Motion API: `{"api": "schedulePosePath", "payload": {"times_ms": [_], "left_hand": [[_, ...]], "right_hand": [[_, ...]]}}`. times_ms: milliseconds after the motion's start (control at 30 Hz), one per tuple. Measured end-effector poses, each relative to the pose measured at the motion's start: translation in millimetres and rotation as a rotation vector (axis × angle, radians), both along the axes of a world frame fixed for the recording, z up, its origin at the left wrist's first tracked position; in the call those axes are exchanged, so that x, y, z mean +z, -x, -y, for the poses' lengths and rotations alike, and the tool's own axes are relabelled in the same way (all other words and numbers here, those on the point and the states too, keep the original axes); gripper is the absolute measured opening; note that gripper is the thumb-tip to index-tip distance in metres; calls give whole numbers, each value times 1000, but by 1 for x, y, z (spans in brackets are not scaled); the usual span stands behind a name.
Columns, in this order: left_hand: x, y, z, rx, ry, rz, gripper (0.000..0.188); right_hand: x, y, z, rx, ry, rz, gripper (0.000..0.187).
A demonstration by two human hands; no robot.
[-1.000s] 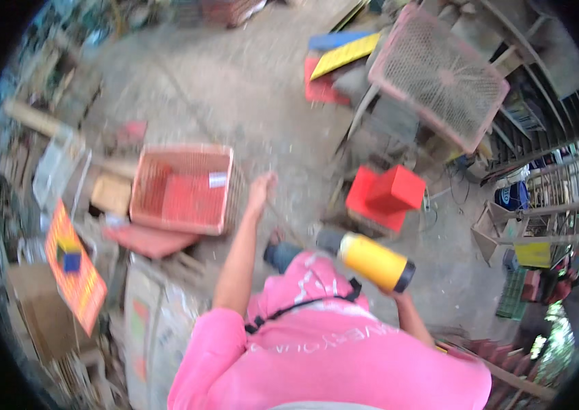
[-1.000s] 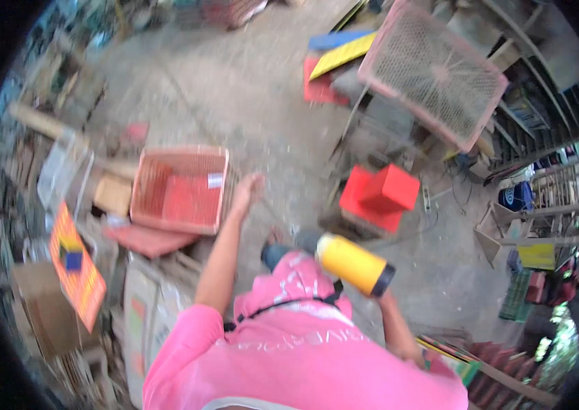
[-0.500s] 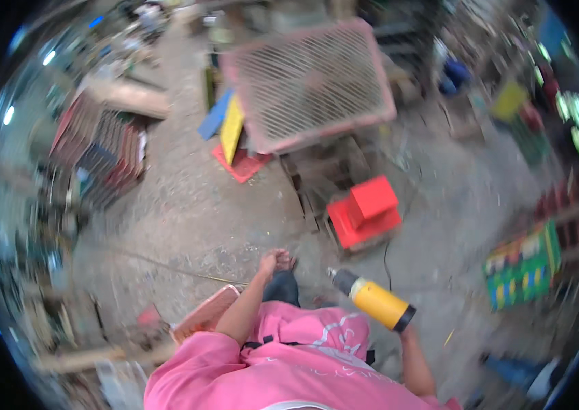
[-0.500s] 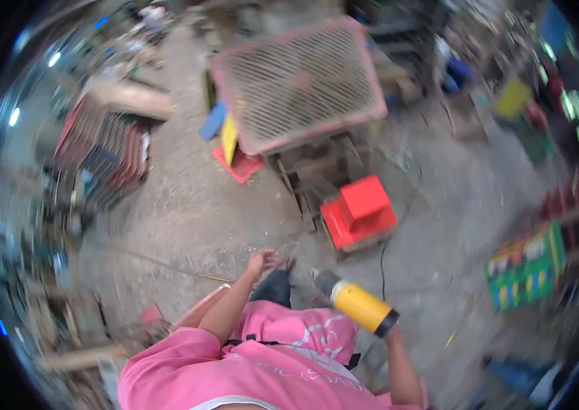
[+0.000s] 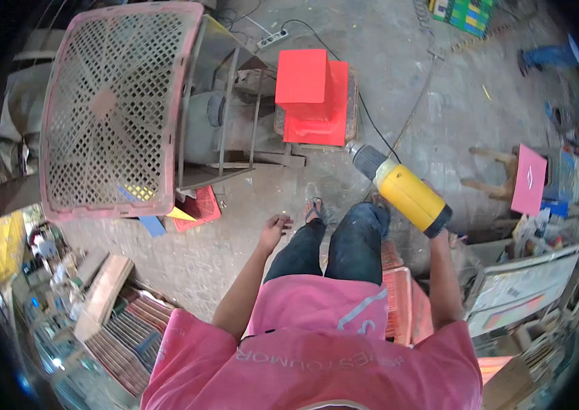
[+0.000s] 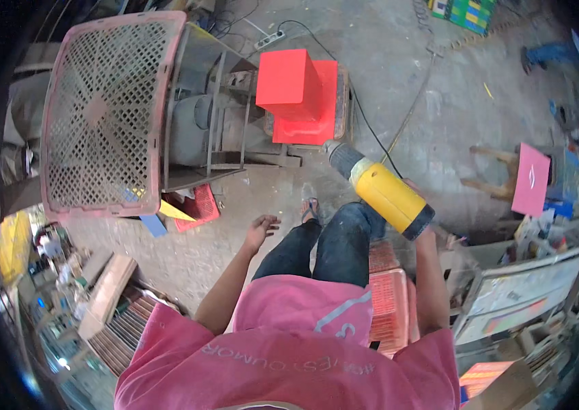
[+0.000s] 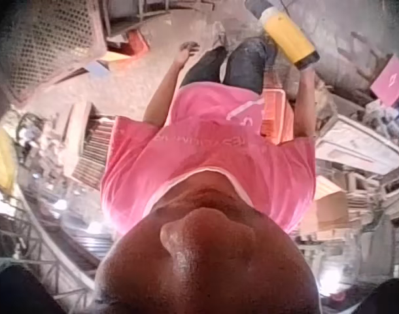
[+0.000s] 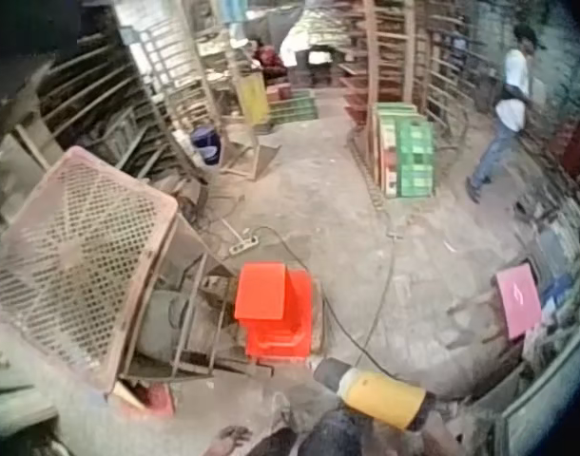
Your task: The person uses a yellow heat gun to apply heat to a stack of red plastic sheets placed on a wooden stool. They systematically move the heat gun over the surface of the plastic stack, occasionally adjusting the stack with their left hand to ensure even heating.
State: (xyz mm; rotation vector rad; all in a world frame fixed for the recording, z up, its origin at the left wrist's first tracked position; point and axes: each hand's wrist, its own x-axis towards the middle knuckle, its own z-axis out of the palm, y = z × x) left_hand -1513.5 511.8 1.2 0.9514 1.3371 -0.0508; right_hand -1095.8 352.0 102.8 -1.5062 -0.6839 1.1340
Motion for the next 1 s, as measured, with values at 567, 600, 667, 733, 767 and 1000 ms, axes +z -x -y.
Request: {"api": "schedulePosePath", "payload": {"times_ms": [567, 600, 667, 733, 767, 1000], "left_hand": [[-98, 14, 14, -798, -483, -210, 37], [-105, 10, 17, -863, -500, -234, 39], [-100, -11, 20, -1080, -432, -383, 46], [-130, -10, 11, -1347, -554, -207, 45], [-137, -7, 7, -1291, -597, -81, 45], [-175, -44, -19, -1262, -751, 127, 29]], "right_hand": [[-141, 195, -55, -351, -286, 670, 17], [-144, 199, -62, -393, -316, 685, 17], [-147, 206, -71, -375, -317, 698, 19], [-148, 211, -87, -402, -395, 695, 20], [-157, 219, -87, -349, -350, 689, 19], [-182, 236, -61, -320, -257, 737, 24]]}}
